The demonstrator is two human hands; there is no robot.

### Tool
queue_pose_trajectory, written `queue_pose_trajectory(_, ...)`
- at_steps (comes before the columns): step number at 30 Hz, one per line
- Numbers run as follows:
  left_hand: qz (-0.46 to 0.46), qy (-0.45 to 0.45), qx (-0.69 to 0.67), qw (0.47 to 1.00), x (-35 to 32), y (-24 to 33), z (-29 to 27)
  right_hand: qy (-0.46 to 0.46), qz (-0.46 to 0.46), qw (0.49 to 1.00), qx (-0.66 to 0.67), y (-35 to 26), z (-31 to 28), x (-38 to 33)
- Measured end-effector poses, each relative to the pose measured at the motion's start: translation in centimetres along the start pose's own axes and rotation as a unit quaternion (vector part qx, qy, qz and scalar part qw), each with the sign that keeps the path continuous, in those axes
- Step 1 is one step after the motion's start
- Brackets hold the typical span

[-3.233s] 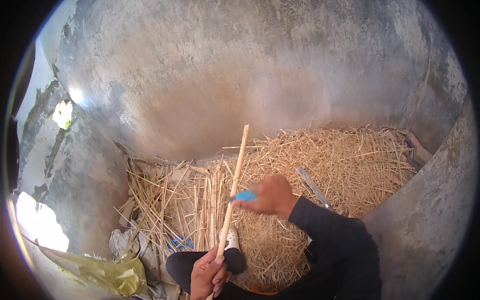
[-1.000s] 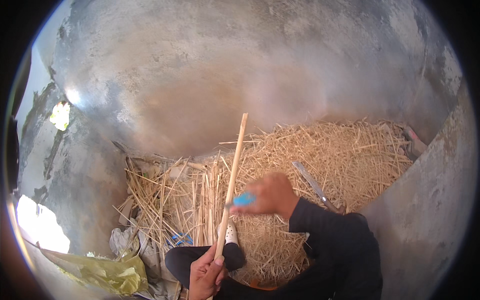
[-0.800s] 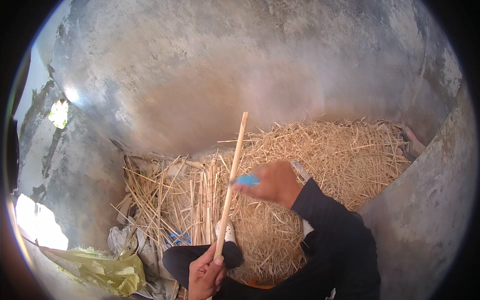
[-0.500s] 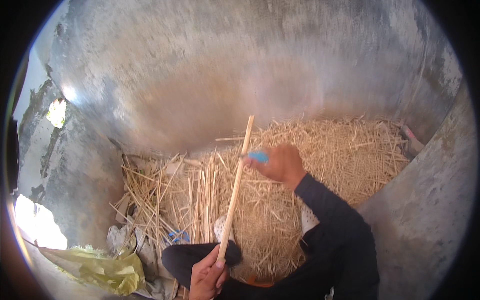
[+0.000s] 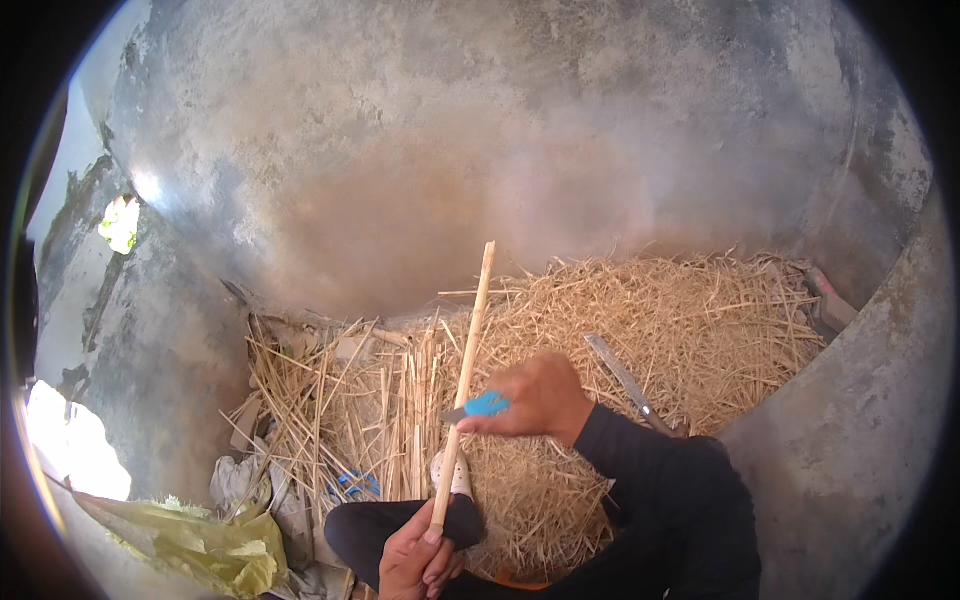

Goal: The person sits on a straw-covered floor and uses a small knife to peel the outer layer off a long, thin wooden stick. They hold the stick vertically with one hand and scrape the blade along its length with the other, repeating the motion to remove the bark.

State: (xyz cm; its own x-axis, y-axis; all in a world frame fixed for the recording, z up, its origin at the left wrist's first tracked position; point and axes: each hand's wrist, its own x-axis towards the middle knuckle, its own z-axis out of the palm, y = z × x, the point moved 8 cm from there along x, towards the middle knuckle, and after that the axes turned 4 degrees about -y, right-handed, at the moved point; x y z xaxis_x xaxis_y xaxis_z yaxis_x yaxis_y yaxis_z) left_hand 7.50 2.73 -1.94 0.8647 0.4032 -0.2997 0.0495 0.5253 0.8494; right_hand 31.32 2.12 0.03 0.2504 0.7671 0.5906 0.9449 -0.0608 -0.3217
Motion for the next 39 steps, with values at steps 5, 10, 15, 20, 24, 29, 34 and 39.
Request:
queue_pose_trajectory(5, -0.025, 0.016, -0.017, 0.999, 0.5, -0.4, 0.9, 0.035, 0.132, 0.99, -0.026, 8.2, -1.7, 1.0)
queue_pose_trajectory(10, -0.015, 0.034, -0.011, 0.999, 0.2, -0.6, -0.4, 0.024, -0.007, 0.998, 0.054, 0.1, -0.5, 0.3)
queue_pose_trajectory(15, -0.042, 0.011, 0.0, 0.999, -0.4, -2.0, 0.6, 0.057, 0.183, 0.981, -0.026, 12.3, -1.6, 0.2)
queue_pose_trajectory(20, -0.039, 0.04, 0.018, 0.998, 0.2, -0.4, 0.6, 0.019, 0.057, 0.998, 0.028, 3.8, 0.7, -0.6)
queue_pose_trajectory(24, -0.022, 0.047, 0.061, 0.997, 0.4, 0.1, 0.3, 0.023, -0.017, 1.0, -0.005, 1.6, -0.7, 0.1)
queue_pose_trajectory(29, 0.008, 0.031, 0.091, 0.995, 1.0, 0.6, 0.3, 0.047, -0.031, 0.998, -0.019, 1.6, -1.4, 1.2)
queue_pose_trajectory(34, -0.007, 0.046, 0.08, 0.996, 1.1, 0.4, 0.0, 0.06, 0.004, 0.997, -0.05, 3.7, -1.0, 1.3)
queue_pose_trajectory(39, -0.017, 0.065, 0.078, 0.995, 0.6, 0.3, -0.6, 0.012, 0.065, 0.997, -0.039, 4.0, -0.1, 0.8)
